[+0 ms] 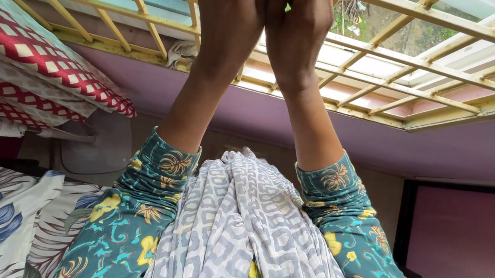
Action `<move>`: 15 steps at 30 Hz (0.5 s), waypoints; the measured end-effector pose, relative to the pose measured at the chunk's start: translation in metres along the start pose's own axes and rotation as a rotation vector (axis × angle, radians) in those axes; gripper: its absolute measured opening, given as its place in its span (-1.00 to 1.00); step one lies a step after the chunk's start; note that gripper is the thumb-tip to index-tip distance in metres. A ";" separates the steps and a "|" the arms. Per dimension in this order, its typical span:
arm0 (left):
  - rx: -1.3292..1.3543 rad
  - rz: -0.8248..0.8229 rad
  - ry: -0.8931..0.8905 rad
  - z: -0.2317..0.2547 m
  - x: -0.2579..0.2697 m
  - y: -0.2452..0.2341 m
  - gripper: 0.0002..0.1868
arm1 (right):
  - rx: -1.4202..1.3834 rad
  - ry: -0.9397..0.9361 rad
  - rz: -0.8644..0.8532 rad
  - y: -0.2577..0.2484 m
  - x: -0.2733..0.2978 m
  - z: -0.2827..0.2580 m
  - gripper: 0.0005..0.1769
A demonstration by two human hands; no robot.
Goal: The person wipes the yellow metal window grille with a green cloth. They systematically clean each horizontal and vertical bar, moving from the top to the bottom and across the width of the window.
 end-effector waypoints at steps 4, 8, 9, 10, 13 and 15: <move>0.195 -0.018 -0.004 0.037 -0.001 0.001 -0.60 | 0.028 0.014 0.120 -0.040 -0.003 -0.011 -0.61; 0.250 -0.065 0.087 0.068 -0.014 0.035 -0.51 | 0.314 0.056 0.201 -0.079 -0.010 0.012 -0.65; 0.253 -0.054 0.088 0.079 -0.013 0.040 -0.52 | 0.318 0.080 0.204 -0.085 -0.010 0.018 -0.65; 0.257 -0.042 0.094 0.087 -0.012 0.043 -0.52 | 0.320 0.102 0.210 -0.090 -0.007 0.023 -0.66; 0.262 0.032 0.161 0.108 -0.007 0.042 -0.54 | 0.379 0.175 0.287 -0.105 0.002 0.031 -0.68; 0.276 -0.067 0.259 0.117 -0.001 0.046 -0.55 | 0.409 0.243 0.308 -0.117 0.006 0.034 -0.69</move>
Point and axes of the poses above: each hand's wrist, its own x-axis away from the middle knuckle, its own y-axis out of the palm, z = x × y, the point moved 4 cm from there along -x, towards the middle knuckle, and after that the axes turned 1 degree about x, right-handed, at the moved point
